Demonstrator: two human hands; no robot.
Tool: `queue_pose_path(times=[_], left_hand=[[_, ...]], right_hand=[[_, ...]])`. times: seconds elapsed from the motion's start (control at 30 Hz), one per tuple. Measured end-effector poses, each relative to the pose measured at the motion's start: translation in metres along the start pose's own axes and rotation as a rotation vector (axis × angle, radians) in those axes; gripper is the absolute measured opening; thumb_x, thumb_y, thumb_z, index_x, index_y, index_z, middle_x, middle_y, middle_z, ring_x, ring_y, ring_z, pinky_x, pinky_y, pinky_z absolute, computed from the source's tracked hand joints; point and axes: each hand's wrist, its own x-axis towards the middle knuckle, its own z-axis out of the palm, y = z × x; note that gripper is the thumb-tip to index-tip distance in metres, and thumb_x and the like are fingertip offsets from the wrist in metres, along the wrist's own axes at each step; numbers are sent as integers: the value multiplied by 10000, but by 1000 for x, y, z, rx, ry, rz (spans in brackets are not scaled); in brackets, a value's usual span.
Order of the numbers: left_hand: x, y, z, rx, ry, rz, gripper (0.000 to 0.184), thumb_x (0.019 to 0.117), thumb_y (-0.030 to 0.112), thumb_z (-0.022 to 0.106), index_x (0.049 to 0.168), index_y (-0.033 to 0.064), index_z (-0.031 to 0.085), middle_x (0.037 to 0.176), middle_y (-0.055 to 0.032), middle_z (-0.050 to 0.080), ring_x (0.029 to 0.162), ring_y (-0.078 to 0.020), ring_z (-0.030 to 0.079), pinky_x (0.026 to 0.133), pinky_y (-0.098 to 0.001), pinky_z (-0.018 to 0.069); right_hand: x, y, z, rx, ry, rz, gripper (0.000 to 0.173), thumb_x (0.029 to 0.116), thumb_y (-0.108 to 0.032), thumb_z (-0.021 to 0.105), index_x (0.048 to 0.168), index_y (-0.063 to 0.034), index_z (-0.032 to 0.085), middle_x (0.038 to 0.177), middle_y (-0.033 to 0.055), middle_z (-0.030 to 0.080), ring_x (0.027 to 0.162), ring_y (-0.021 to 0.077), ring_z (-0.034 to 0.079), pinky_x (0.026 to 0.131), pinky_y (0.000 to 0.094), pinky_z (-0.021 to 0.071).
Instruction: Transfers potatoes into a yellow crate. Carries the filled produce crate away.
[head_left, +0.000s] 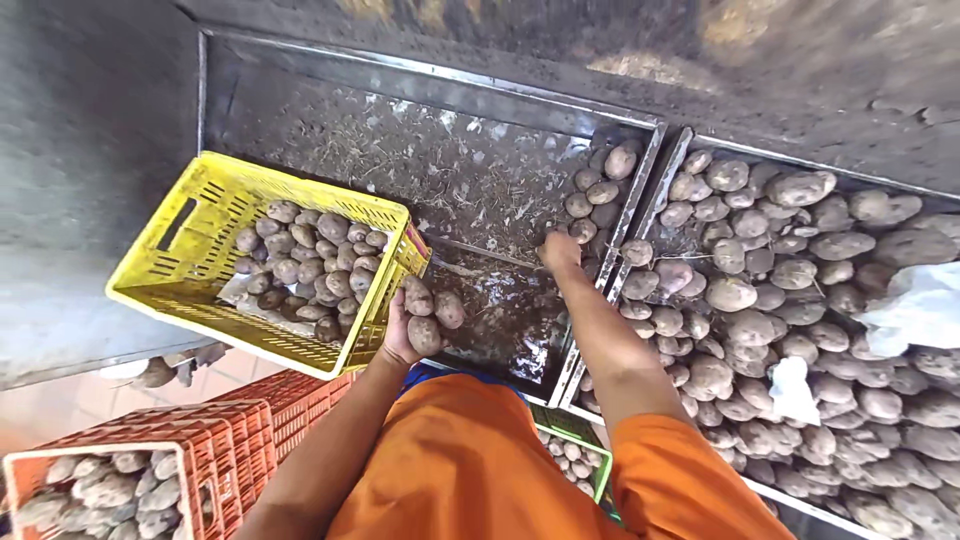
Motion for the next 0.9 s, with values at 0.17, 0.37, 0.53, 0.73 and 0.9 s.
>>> queue_pose_path(times=[0.17, 0.37, 0.53, 0.73, 0.9], left_hand=[[-31, 43, 16, 48, 109, 201, 764, 800, 804, 598, 1160, 135, 683, 1063, -188, 721, 838, -332, 738, 579, -476, 622], [-68, 134, -9, 282, 228, 434, 865, 868, 857, 370, 1313, 144, 576, 1146, -180, 688, 916, -314, 708, 657, -489, 617], [-89, 200, -63, 534, 177, 395, 725, 973, 737, 277, 1333, 178, 568, 1213, -113, 683, 1077, -276, 678, 864, -530, 592], [-108, 256, -109, 1112, 347, 63, 406, 1051, 561, 328, 1168, 273, 589, 1039, 94, 702, 984, -45, 677, 873, -301, 588], [-110, 269, -143, 2055, 589, -413, 625, 951, 451, 675, 1405, 39, 553, 1333, -237, 607, 1208, -359, 596, 1030, -606, 452]], right_hand=[[-33, 31, 17, 881, 180, -50, 388, 905, -204, 787, 1258, -82, 685, 1149, 114, 726, 993, 221, 712, 890, 439, 598], [-150, 59, 31, 1677, 68, -82, 474, 965, 58, 567, 1419, 15, 442, 1103, 144, 685, 814, 232, 717, 723, 394, 643], [-244, 73, 57, 1735, 201, -49, 646, 889, 94, 608, 1494, -29, 417, 1155, 160, 675, 853, 245, 708, 756, 415, 634], [-373, 86, 142, 1799, 427, 401, 318, 1071, -153, 509, 1366, -50, 571, 993, 128, 708, 721, 199, 676, 662, 365, 602], [-504, 104, 283, 1754, 535, 1001, 346, 1080, -241, 521, 1351, -35, 579, 1015, 130, 700, 773, 203, 691, 691, 373, 610]])
